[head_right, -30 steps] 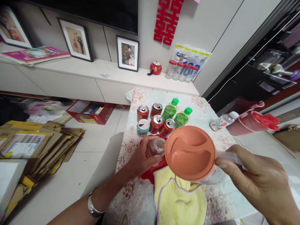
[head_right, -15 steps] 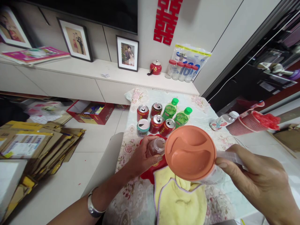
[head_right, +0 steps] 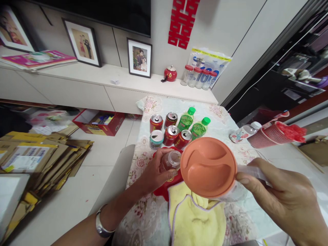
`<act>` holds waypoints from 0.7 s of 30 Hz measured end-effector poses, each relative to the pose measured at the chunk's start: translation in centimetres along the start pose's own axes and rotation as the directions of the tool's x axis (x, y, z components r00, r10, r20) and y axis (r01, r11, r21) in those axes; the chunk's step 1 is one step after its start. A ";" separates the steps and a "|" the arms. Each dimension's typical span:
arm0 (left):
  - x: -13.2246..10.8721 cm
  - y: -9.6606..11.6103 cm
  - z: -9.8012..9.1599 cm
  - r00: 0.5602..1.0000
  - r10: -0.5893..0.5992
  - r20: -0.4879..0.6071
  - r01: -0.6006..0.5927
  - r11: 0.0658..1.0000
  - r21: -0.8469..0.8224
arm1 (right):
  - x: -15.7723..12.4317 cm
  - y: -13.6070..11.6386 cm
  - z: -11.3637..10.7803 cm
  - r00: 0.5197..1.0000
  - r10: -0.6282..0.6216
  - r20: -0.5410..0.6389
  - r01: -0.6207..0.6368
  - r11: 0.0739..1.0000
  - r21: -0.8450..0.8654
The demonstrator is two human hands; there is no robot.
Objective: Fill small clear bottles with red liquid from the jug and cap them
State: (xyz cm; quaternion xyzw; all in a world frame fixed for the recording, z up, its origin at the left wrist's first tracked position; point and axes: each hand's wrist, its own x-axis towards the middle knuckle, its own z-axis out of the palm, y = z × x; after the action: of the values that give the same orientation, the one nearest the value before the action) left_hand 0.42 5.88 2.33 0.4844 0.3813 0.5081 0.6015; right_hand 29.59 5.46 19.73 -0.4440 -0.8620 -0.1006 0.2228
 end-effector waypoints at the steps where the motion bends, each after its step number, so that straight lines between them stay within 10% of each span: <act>1: 0.0 0.0 0.0 1.000 0.001 -0.003 -0.001 1.000 -0.001 | -0.1 0.1 0.0 1.000 0.003 0.003 -0.003 1.000 0.002; 21: 0.0 0.4 0.0 1.000 -0.008 0.001 0.008 1.000 0.027 | 0.0 -0.3 0.0 0.998 -0.067 -0.004 0.066 0.997 -0.035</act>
State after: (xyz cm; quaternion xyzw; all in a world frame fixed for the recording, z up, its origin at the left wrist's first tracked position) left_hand 0.29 5.86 2.75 0.4911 0.3897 0.5003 0.5972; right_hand 29.37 5.30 19.78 -0.4186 -0.8739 -0.1239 0.2137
